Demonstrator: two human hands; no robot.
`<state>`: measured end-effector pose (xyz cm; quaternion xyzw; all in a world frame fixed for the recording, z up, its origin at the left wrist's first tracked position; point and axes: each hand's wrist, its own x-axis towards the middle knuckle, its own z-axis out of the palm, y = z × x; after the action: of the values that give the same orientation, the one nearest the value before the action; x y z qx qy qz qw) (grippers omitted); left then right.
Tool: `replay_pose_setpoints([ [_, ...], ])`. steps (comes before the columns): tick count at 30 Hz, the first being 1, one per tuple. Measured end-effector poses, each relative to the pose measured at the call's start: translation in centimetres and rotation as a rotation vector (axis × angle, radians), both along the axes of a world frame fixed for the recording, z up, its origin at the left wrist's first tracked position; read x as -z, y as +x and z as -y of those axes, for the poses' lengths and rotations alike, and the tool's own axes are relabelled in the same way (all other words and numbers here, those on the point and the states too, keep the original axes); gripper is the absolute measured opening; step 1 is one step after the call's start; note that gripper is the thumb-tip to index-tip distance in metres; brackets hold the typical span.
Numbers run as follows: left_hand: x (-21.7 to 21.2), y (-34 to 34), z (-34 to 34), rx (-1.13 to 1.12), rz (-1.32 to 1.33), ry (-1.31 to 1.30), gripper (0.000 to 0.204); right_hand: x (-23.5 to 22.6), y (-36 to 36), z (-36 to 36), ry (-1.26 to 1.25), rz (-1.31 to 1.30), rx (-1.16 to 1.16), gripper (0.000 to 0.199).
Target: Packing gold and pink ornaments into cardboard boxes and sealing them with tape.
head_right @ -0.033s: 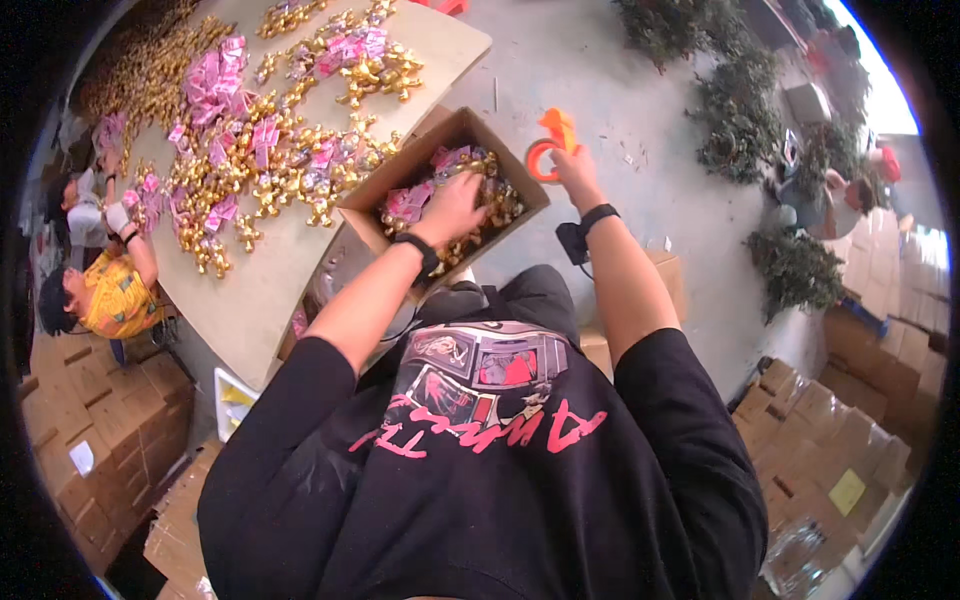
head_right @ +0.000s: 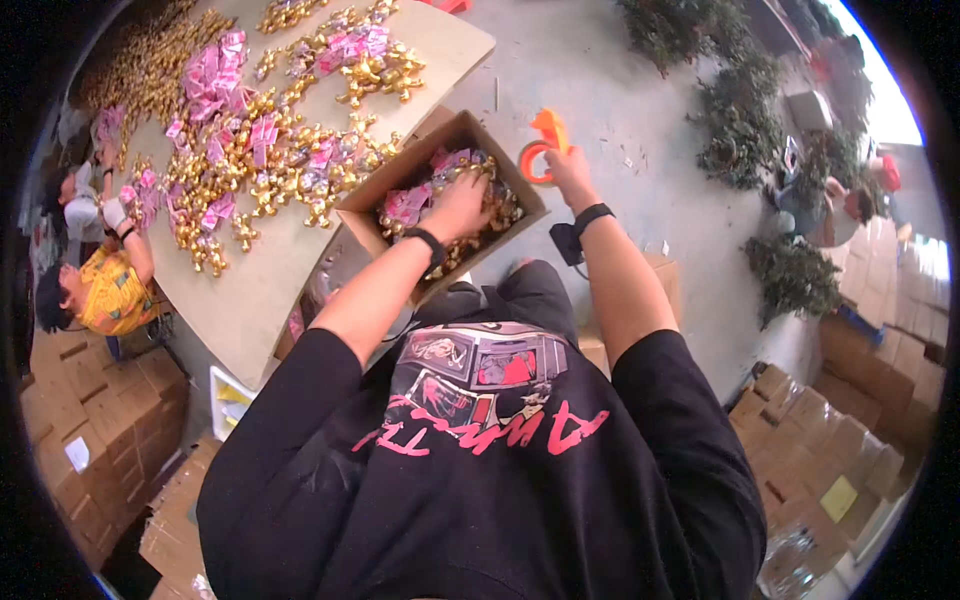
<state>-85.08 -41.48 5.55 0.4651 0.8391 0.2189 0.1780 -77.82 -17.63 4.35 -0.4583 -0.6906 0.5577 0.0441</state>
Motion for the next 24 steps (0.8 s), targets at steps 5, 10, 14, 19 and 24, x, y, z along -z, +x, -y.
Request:
replay_pose_setpoints([
  [5,4.5,-2.6,-3.2,-0.132,0.038,-0.599,0.114,2.0,-2.5,-1.0,-0.209,0.099,-0.197,0.024],
  [10,6.2,-5.3,-1.0,-0.178,0.194,-0.751,0.130,1.4,-1.0,-3.4,-0.577,-0.026,-0.362,0.033],
  [14,5.7,-4.7,-2.3,-0.310,0.269,-0.803,0.128,0.1,-3.7,-5.0,-0.672,0.102,-0.611,0.037],
  [19,7.0,-3.7,-3.7,-0.389,0.225,-0.811,0.103,0.2,-7.4,-3.3,-0.579,0.175,-0.976,0.030],
  [24,7.0,-3.9,-0.2,-0.382,0.302,-0.519,0.087,4.0,-6.0,1.6,-0.945,0.198,-0.759,0.041],
])
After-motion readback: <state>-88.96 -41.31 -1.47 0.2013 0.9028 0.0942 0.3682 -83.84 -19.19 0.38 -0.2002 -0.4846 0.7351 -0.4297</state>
